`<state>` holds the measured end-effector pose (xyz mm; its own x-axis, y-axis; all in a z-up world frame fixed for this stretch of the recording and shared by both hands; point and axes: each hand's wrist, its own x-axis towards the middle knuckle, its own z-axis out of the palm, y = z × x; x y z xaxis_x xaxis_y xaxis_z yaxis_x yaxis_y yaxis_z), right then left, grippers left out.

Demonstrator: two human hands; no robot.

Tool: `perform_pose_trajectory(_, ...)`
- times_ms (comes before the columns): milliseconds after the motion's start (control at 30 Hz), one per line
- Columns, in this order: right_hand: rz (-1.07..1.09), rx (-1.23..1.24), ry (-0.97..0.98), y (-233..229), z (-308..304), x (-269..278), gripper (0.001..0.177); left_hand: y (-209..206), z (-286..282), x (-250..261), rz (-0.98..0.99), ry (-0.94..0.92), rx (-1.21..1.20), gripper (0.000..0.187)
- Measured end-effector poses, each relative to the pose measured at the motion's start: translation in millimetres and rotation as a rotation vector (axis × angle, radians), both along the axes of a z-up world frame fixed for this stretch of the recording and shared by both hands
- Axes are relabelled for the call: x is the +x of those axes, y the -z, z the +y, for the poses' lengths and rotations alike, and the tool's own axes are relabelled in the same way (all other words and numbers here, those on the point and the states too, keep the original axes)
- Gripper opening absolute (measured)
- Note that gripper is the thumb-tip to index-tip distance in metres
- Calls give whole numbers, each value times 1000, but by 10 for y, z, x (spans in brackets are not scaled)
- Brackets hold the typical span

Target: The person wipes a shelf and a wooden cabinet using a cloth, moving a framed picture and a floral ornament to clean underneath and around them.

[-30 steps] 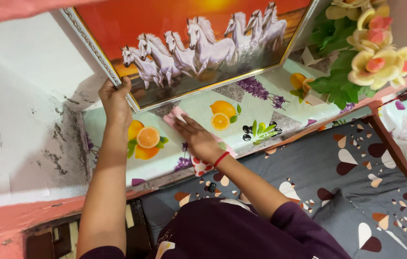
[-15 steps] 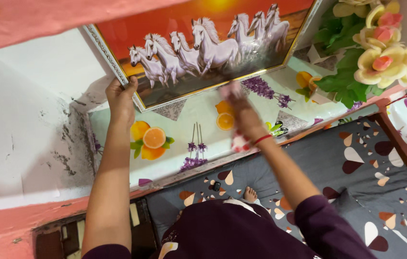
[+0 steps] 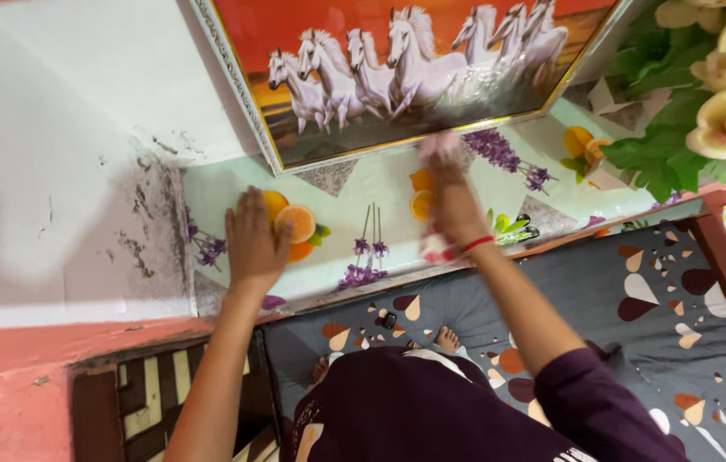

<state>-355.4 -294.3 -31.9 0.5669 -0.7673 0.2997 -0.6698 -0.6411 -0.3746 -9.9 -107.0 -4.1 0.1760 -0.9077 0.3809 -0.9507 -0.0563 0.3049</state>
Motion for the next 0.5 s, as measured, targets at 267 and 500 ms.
perform_pose_trajectory(267, -61, -246, -385, 52, 1174, 1660, 97, 27, 301, -94, -163, 84, 206, 69)
perform_pose_trajectory(500, 171, 67, 20, 209, -21, -151, 119, -14, 310, -106, -139, 77, 192, 73)
